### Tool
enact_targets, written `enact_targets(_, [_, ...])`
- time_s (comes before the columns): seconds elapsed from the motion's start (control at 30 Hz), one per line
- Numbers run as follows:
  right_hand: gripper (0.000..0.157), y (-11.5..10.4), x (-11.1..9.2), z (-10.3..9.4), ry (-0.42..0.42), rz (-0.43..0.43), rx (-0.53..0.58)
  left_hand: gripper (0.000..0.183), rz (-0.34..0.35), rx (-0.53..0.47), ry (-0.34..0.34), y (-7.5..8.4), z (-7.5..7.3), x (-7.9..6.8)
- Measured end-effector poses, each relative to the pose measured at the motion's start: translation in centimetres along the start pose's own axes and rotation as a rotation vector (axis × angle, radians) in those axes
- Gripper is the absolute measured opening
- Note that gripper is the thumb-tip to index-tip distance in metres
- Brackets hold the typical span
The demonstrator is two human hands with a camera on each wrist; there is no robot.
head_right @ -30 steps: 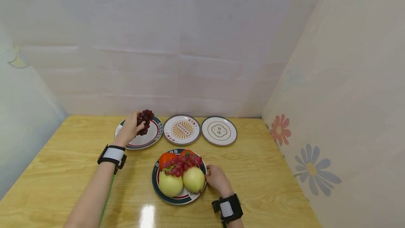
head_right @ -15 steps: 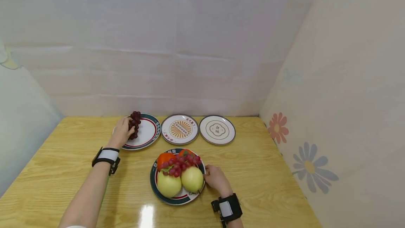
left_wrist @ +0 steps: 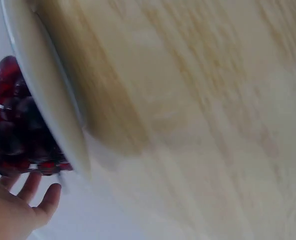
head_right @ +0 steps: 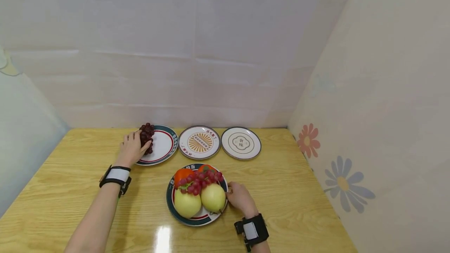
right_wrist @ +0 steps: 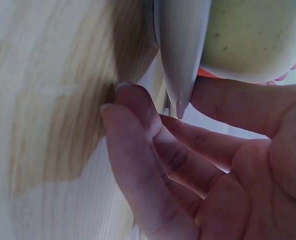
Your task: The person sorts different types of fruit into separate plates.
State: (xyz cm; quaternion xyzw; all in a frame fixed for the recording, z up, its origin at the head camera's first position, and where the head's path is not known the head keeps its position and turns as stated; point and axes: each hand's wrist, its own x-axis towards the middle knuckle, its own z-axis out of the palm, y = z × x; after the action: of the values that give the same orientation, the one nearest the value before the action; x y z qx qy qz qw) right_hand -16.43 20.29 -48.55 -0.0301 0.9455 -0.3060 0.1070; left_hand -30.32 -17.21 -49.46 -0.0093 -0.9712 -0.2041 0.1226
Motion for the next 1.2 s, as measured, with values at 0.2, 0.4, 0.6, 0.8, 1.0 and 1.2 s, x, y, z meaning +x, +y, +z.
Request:
enact_targets(0.2, [0.031,0.1,0.1,0.0,-0.021,0.013,0.01,0.06,0.134,0.026,0.026,2.1,-1.7,-0.9])
enact_targets(0.4, [0.031,0.2,0.2,-0.1,-0.016,0.018,-0.011,0.058,0.344,0.017,0.008,6.7,-2.3,-2.4])
enact_targets(0.6, [0.031,0.2,0.3,0.1,-0.022,0.017,-0.015,0.057,0.611,0.01,-0.097,11.6,-2.1,-4.8])
enact_targets(0.8, [0.032,0.3,0.3,0.1,-0.026,0.008,-0.018,0.062,0.739,0.028,-0.338,14.7,-1.6,-7.2])
enact_targets(1.0, [0.031,0.2,0.2,0.3,-0.018,0.009,-0.008,0.061,0.707,0.096,-0.514,16.0,-0.9,-8.8])
enact_targets(1.2, [0.032,0.2,0.2,0.2,-0.016,0.009,-0.014,0.061,0.681,0.087,-0.592,17.1,-0.6,-9.4])
